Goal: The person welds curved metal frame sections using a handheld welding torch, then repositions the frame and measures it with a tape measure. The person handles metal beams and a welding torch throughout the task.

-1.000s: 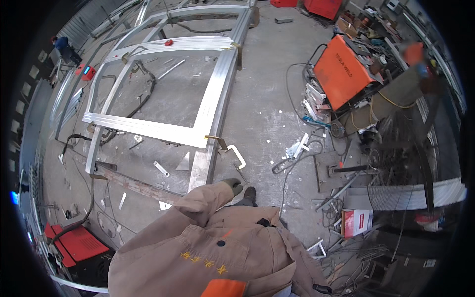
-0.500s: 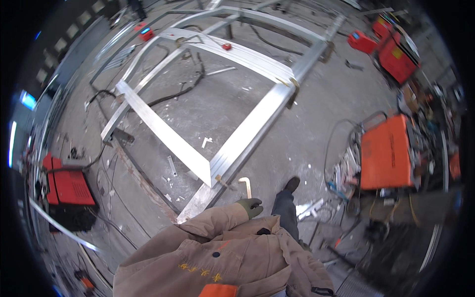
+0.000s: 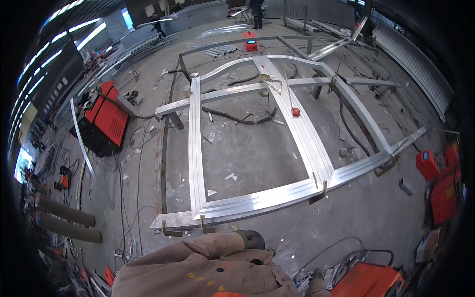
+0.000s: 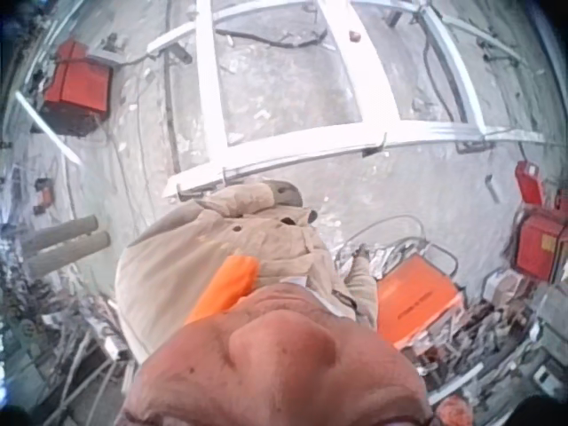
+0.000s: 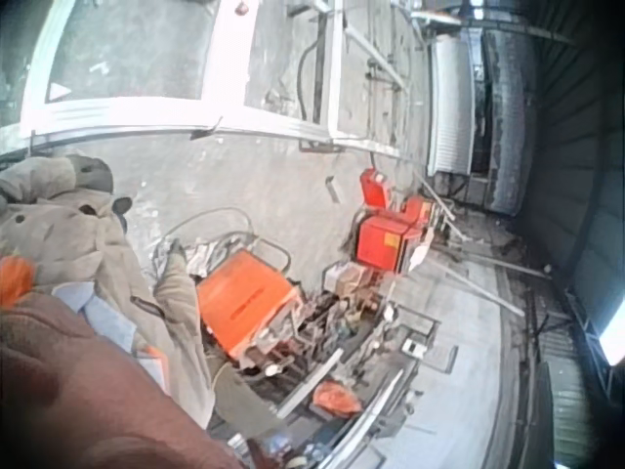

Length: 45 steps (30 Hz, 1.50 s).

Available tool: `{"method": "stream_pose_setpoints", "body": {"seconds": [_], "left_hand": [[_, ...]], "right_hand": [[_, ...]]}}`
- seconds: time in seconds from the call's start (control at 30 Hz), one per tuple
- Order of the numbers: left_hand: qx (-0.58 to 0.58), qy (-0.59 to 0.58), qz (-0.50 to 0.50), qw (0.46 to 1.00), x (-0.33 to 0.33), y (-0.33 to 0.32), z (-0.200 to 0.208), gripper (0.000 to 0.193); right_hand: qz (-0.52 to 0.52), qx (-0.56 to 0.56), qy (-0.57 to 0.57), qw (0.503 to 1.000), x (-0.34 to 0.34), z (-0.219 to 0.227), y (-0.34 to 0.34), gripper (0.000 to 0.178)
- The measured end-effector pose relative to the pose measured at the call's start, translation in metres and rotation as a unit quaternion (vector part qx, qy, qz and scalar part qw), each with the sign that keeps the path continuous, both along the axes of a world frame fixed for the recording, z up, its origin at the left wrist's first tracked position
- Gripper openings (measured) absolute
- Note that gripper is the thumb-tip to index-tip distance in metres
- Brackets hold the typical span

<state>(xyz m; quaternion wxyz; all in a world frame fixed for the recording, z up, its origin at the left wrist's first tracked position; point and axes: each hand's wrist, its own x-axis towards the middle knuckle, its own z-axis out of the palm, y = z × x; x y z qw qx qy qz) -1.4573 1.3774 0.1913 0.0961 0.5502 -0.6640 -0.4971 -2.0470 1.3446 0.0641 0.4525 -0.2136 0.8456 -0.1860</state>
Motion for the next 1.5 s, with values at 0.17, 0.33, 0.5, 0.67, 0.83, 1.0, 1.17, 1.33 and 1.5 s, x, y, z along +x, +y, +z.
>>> {"method": "stream_pose_setpoints", "body": {"seconds": [0.17, 0.33, 0.5, 0.67, 0.83, 1.0, 1.17, 1.33, 1.5], "left_hand": [[0.155, -0.011, 0.171, 0.973, -0.022, -0.074, 0.034, 0.066], [0.119, -0.011, 0.194, 0.974, -0.029, -0.146, 0.013, 0.077], [0.132, 0.011, 0.258, 0.957, -0.005, -0.238, 0.017, 0.077], [0.152, -0.044, 0.315, 0.936, 0.042, -0.265, 0.016, 0.080], [0.165, -0.039, 0.364, 0.916, 0.051, -0.277, 0.016, 0.083], [0.226, -0.056, 0.428, 0.873, 0.027, -0.243, -0.020, 0.089], [0.320, 0.029, 0.522, 0.790, -0.027, -0.262, 0.043, 0.096], [0.365, -0.059, 0.486, 0.792, -0.056, -0.271, 0.016, 0.077], [0.222, -0.092, 0.534, 0.810, -0.120, -0.241, -0.011, 0.070]], "right_hand": [[0.055, -0.064, -0.008, 0.996, -0.027, 0.018, -0.169, 0.065], [0.189, -0.076, -0.027, 0.979, 0.046, 0.027, -0.272, 0.059], [0.230, -0.032, -0.010, 0.973, 0.090, 0.034, -0.339, 0.060], [0.300, -0.069, -0.043, 0.951, 0.135, 0.056, -0.435, 0.062], [0.405, -0.146, 0.016, 0.902, 0.160, 0.033, -0.575, 0.062], [0.449, -0.201, -0.057, 0.869, 0.270, 0.027, -0.704, 0.060], [0.555, -0.166, -0.035, 0.814, 0.400, 0.055, -0.830, 0.070], [0.618, -0.100, 0.038, 0.779, 0.510, 0.045, -0.937, 0.093], [0.623, -0.126, 0.063, 0.770, 0.572, 0.033, -1.005, 0.095]]}}
